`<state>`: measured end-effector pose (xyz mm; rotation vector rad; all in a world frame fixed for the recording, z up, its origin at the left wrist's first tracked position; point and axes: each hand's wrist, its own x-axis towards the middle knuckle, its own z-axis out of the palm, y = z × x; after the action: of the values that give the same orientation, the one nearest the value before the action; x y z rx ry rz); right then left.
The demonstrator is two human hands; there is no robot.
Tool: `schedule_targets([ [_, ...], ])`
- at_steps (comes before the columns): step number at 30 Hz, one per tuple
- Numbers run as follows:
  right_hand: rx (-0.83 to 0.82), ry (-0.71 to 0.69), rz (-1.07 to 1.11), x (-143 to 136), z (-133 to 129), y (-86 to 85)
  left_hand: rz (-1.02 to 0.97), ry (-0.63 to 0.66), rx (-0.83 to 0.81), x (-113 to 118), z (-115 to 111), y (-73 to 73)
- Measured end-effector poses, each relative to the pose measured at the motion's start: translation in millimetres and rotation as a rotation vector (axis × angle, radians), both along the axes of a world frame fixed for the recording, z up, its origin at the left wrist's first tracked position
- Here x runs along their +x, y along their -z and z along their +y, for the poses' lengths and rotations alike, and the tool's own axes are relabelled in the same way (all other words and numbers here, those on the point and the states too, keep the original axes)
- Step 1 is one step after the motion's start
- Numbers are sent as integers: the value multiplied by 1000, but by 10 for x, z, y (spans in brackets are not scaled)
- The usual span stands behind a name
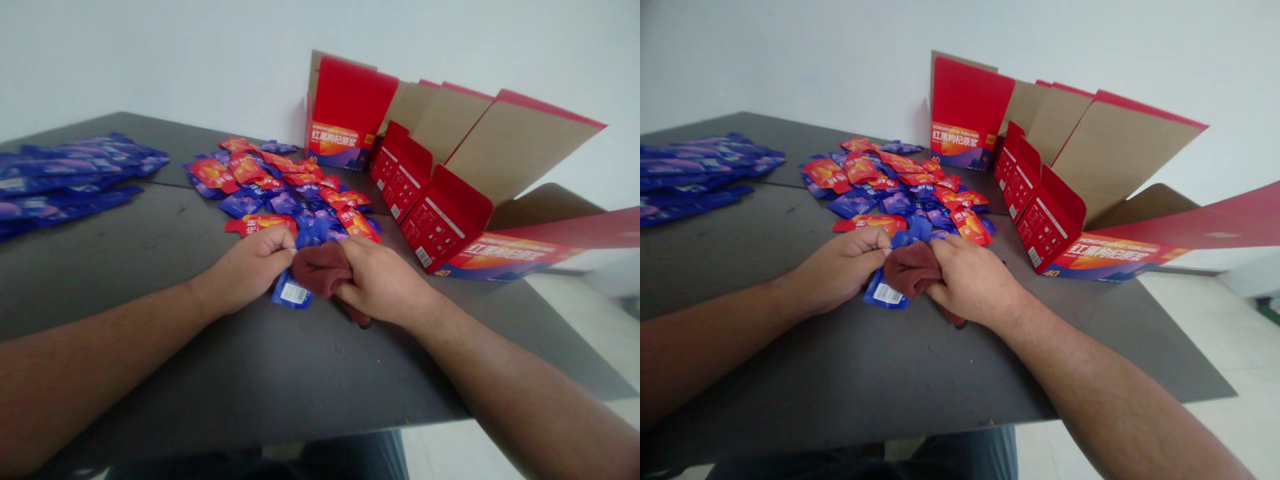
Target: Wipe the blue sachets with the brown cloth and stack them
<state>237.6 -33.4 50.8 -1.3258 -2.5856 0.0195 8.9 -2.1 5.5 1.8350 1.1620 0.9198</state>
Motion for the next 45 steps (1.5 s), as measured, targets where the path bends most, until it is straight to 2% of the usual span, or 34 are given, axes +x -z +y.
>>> schedule_targets([
  [3,-28,-79,-59,-31,-51,-15,-11,-5,7,-2,0,8],
  [9,-1,44,-15,-34,-21,-16,-72,-42,-49,-2,14,63],
  [15,-48,-155,-86,-82,-108,2,-70,-30,-2,15,-1,6],
  [21,0,-28,-36,-50,-73,-9,-116,-33,-64,13,6,36],
  [26,-42,-147,-89,-85,-109,2,-125,-39,5,11,22,56],
  [28,-40,-155,-97,-82,-115,-5,-133,-41,16,11,23,63],
  [33,26,-25,-50,-45,-73,-15,-171,-34,-74,10,21,91],
  [39,-30,-175,-109,-81,-119,-4,-209,-33,-14,16,33,102],
  [45,10,-28,-65,-59,-81,-14,-212,-39,-78,14,29,96],
])
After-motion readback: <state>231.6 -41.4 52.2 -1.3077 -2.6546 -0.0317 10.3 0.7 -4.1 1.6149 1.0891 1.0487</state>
